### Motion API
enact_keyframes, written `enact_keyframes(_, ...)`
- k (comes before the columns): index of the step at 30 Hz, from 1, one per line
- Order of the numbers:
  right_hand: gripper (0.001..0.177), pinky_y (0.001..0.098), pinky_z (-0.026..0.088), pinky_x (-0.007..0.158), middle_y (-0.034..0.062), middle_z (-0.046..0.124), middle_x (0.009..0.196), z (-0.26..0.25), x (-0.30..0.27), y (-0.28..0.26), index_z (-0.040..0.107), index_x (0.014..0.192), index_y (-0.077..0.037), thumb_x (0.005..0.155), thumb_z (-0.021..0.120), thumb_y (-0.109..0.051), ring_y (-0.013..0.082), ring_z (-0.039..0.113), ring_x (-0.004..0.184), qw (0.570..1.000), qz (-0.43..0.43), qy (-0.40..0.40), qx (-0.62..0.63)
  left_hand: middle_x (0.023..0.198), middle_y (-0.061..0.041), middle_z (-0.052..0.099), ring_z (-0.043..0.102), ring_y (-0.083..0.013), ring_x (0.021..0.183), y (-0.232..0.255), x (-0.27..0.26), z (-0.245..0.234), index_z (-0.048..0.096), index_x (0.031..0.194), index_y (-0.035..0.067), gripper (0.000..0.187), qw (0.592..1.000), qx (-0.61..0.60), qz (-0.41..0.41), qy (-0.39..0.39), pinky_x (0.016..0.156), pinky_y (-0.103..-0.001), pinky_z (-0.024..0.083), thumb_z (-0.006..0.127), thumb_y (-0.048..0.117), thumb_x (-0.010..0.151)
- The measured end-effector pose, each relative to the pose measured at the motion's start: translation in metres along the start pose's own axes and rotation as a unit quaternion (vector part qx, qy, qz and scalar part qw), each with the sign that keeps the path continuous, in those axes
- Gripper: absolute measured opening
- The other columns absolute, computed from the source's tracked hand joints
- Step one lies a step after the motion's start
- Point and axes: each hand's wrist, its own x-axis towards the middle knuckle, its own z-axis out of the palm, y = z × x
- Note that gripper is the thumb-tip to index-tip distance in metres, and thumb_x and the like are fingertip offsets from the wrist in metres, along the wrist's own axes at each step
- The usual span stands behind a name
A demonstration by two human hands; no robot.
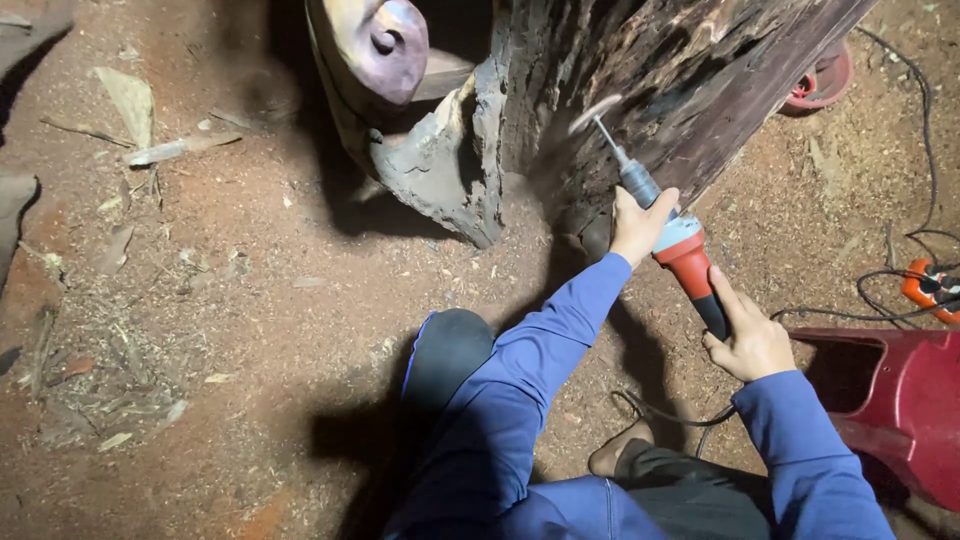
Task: Using a handheld rotary tool with a sanding attachment to smooth and refine the surface of a large wood sculpture.
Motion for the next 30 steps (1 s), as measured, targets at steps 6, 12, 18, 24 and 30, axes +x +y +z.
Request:
enact_keyframes(6, 0.109, 0.0448, 0.059, 0.080, 0.0143, 0.067, 0.127, 0.005, 0.004, 0.003, 0.031, 0.164, -0.029, 0.065, 0.074, -0.014, 0.0380, 0.072, 0.096, 1.000, 0.004, -0.026, -0.008, 0.079, -0.011, 0.072, 0.069, -0.0215, 0.065, -0.019, 0.004, -0.002, 0.048, 0.113, -0.002, 0.045, 0.998, 0.011, -0.041, 0.036, 0.066, -0.033, 0.060, 0.069, 0.025, 0.084)
enact_keyframes(12, 0.108, 0.0505, 0.055, 0.105, 0.0076, 0.062, 0.136, 0.036, 0.020, 0.021, 0.009, 0.166, -0.049, 0.076, 0.068, -0.039, 0.0392, 0.068, 0.118, 0.983, 0.054, -0.159, -0.074, 0.092, -0.010, 0.073, 0.070, -0.0283, 0.102, -0.056, 0.017, -0.016, 0.057, 0.112, 0.006, 0.051, 0.988, 0.086, -0.105, 0.068, 0.095, -0.047, 0.052, 0.074, 0.038, 0.076)
enact_keyframes(18, 0.111, 0.0512, 0.049, 0.111, 0.0166, 0.062, 0.136, 0.032, 0.033, -0.016, 0.001, 0.163, -0.053, 0.077, 0.068, -0.038, 0.0434, 0.064, 0.124, 0.963, 0.079, -0.252, -0.046, 0.149, -0.025, 0.051, 0.046, -0.0378, 0.143, -0.099, 0.043, -0.041, 0.038, 0.150, -0.008, 0.101, 0.968, 0.164, -0.186, 0.039, 0.121, -0.056, 0.030, 0.071, 0.053, 0.076)
enact_keyframes(24, 0.110, 0.0516, 0.050, 0.109, 0.0204, 0.065, 0.133, 0.034, 0.028, -0.031, 0.004, 0.163, -0.053, 0.076, 0.070, -0.036, 0.0439, 0.064, 0.123, 0.962, 0.093, -0.257, -0.025, 0.146, -0.023, 0.053, 0.047, -0.0382, 0.141, -0.096, 0.041, -0.049, 0.041, 0.146, -0.003, 0.091, 0.966, 0.163, -0.196, 0.048, 0.120, -0.054, 0.035, 0.073, 0.049, 0.078)
enact_keyframes(30, 0.102, 0.0504, 0.050, 0.110, 0.0169, 0.063, 0.137, 0.029, 0.012, -0.023, 0.008, 0.163, -0.051, 0.079, 0.064, -0.035, 0.0417, 0.064, 0.125, 0.960, 0.094, -0.258, -0.048, 0.143, -0.018, 0.057, 0.049, -0.0331, 0.140, -0.084, 0.005, -0.031, 0.045, 0.144, 0.007, 0.084, 0.963, 0.137, -0.220, 0.080, 0.118, -0.049, 0.038, 0.071, 0.049, 0.075)
